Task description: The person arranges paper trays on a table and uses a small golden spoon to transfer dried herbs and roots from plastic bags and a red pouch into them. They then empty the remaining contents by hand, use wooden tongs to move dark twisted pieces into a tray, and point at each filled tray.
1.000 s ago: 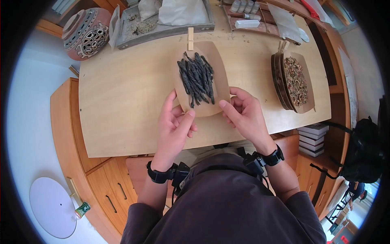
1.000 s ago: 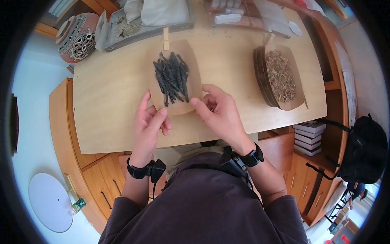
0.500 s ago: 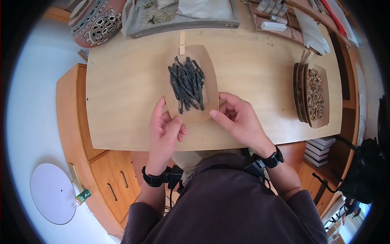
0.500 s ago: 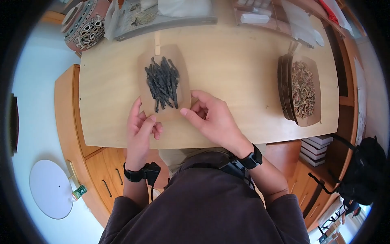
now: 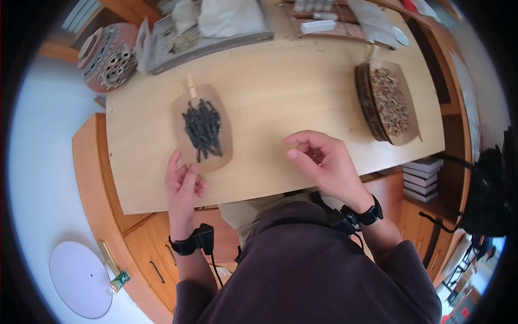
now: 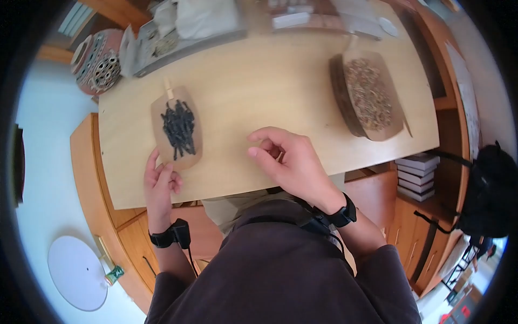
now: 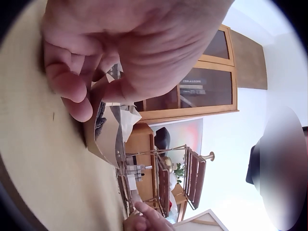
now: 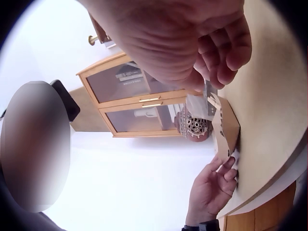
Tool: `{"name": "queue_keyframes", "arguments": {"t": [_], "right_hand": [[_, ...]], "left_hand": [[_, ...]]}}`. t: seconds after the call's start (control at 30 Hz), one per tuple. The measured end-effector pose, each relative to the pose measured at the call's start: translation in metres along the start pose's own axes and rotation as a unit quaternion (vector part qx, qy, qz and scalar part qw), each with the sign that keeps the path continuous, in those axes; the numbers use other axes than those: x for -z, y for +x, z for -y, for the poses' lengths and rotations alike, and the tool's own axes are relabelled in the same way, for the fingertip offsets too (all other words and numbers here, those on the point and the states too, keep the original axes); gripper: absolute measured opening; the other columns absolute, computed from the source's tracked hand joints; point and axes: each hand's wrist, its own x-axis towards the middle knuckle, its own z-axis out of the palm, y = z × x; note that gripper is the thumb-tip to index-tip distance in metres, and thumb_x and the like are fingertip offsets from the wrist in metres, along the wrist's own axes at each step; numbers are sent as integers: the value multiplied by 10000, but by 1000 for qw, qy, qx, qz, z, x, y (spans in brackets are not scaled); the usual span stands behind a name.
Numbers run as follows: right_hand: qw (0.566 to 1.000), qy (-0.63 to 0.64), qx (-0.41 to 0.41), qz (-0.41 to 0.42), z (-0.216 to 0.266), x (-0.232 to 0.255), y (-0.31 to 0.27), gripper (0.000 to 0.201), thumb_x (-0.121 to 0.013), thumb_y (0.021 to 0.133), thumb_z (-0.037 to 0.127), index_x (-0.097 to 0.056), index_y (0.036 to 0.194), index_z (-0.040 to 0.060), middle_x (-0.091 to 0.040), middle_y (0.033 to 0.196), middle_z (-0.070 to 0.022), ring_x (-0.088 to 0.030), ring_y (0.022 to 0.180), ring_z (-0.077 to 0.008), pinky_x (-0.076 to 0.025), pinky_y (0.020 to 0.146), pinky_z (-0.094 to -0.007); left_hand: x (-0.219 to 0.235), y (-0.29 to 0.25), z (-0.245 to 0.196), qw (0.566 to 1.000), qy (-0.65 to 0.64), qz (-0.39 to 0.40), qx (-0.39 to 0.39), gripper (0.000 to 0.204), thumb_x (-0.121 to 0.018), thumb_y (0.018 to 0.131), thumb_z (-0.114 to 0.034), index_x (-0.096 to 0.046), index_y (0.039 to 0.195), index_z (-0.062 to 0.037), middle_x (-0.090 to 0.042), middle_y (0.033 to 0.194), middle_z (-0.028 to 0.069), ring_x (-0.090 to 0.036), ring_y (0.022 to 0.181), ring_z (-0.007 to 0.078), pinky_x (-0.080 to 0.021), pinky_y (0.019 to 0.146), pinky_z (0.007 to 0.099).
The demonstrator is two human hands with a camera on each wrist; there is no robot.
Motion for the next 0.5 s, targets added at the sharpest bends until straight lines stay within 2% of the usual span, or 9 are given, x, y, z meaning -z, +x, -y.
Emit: {"name": "queue_keyframes", "arguments": {"t": [0.2, 0.27, 0.33, 0.4, 0.5], "right_hand": [[977, 53, 19, -204, 11, 70, -40, 141, -714, 1030, 122, -766, 1126, 31, -695, 863, 50, -569, 704, -11, -435, 600, -193], [954, 52, 35, -293, 12, 95, -52, 128, -721, 1027, 117, -776, 1098, 26, -702, 852, 53, -570, 697, -4, -420, 589, -185], [935, 57, 74, -342, 5, 122, -60, 124, -726, 1027, 115, -774, 1086, 17, -660, 789, 69, -531, 674, 2, -364, 584, -178], [898, -14, 93, -430, -8, 143, -63, 123, -719, 1030, 112, -763, 1076, 7, -622, 779, 88, -499, 673, -6, -346, 605, -180], [859, -126, 98, -486, -25, 164, -66, 155, -721, 1026, 135, -745, 1093, -3, -601, 753, 65, -490, 674, -25, -366, 622, -201]], "left_hand": [[4, -6, 0, 999, 34, -1, -29, 585, -619, 1070, -135, -394, 1604, -51, -688, 965, 54, -598, 679, 75, -451, 548, 207], [5, -9, 0, 999, 40, -3, -30, 583, -624, 1076, -154, -398, 1605, -60, -694, 974, 54, -594, 678, 74, -448, 549, 208], [3, -13, -3, 999, 43, -12, -25, 582, -626, 1080, -165, -397, 1606, -67, -696, 974, 53, -591, 676, 73, -446, 549, 210], [-2, -17, -5, 998, 36, -37, -26, 577, -634, 1076, -158, -406, 1597, -62, -680, 934, 36, -570, 655, 66, -431, 533, 206], [4, -18, 3, 994, 37, -70, -69, 568, -655, 1067, -150, -422, 1575, -54, -635, 855, 6, -525, 619, 52, -395, 504, 202]]}}
